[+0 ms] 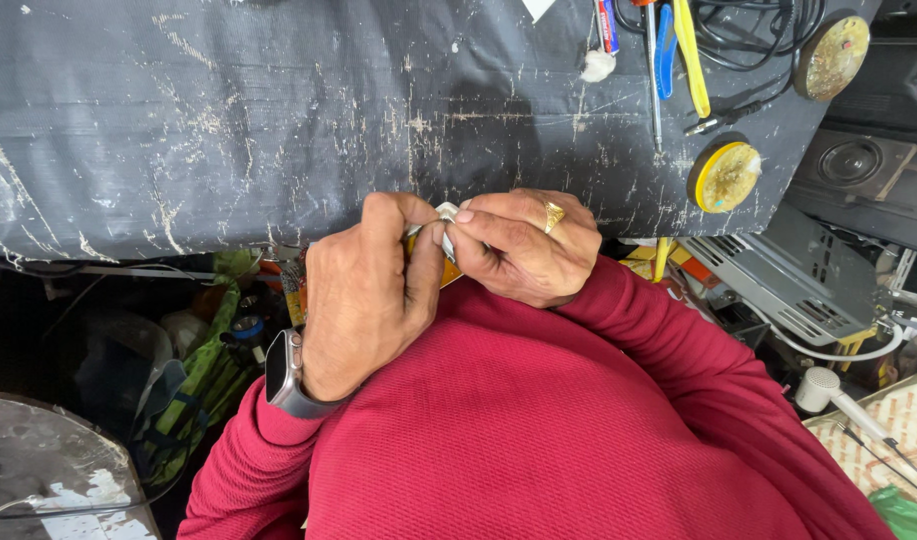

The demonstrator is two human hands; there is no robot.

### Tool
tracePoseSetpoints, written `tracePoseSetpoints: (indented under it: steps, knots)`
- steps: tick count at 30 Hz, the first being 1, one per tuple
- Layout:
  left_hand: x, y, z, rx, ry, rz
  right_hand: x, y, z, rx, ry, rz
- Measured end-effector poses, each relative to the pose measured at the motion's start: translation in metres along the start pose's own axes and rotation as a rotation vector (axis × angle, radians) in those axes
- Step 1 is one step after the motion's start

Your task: The person opens the back cover of a white remote control, inserts a battery, and tests the buttons. They then use a screwdriver to tighten screws on the back of the remote before closing the cover and testing the buttons again.

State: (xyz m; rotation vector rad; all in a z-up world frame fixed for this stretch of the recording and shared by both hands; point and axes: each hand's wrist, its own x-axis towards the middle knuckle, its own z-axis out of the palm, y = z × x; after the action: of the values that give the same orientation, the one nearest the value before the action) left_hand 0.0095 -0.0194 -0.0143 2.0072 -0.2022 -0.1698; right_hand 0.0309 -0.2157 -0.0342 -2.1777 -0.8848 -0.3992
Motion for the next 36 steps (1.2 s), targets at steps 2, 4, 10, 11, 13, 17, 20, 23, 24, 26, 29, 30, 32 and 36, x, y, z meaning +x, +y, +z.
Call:
tracePoseSetpoints:
  steps: [2, 4, 10, 11, 13, 17, 20, 23, 24, 26, 29, 30, 32, 36]
  knots:
    - [0.000, 0.002, -0.007, -0.118, -0.021, -0.092, -0.001, 0.000, -0.004, 0.035, -0.040, 0.012]
    - [0.003, 0.003, -0.011, -0.187, -0.041, -0.123, -0.001, 0.002, -0.007, 0.061, -0.059, 0.014]
    - [0.009, 0.005, -0.019, -0.225, -0.108, -0.206, -0.006, 0.003, -0.004, 0.299, -0.085, 0.219]
    - [0.010, 0.004, -0.023, -0.218, -0.163, -0.272, -0.009, 0.004, -0.004, 0.381, -0.096, 0.287]
    - [0.011, 0.003, -0.028, -0.244, -0.227, -0.309, -0.014, 0.006, -0.006, 0.501, -0.144, 0.404]
    - [0.009, -0.004, -0.040, -0.298, -0.219, -0.169, -0.026, 0.010, -0.011, 0.742, -0.252, 0.673]
    - [0.004, -0.011, -0.058, -0.094, -0.333, -0.448, -0.029, 0.016, -0.012, 0.783, -0.251, 0.747]
    - [-0.005, -0.024, -0.075, -0.291, -0.127, -0.428, -0.031, 0.018, -0.012, 0.914, -0.101, 0.880]
    - [-0.009, -0.029, -0.079, -0.436, 0.009, -0.334, -0.031, 0.017, -0.011, 0.990, -0.030, 0.948]
    - [-0.015, -0.037, -0.077, -0.679, 0.156, -0.316, -0.029, 0.016, -0.006, 1.012, 0.097, 0.911]
    - [-0.019, -0.043, -0.055, -0.982, 0.234, -0.236, -0.020, 0.015, 0.000, 1.040, 0.223, 0.863]
    - [-0.020, -0.043, -0.043, -1.072, 0.235, -0.202, -0.018, 0.013, 0.002, 1.048, 0.254, 0.851]
    - [-0.017, -0.043, -0.018, -1.221, 0.229, -0.175, -0.014, 0.010, 0.007, 1.074, 0.259, 0.816]
    - [-0.008, -0.047, 0.005, -1.294, 0.292, -0.283, -0.013, 0.005, 0.013, 1.117, 0.197, 0.824]
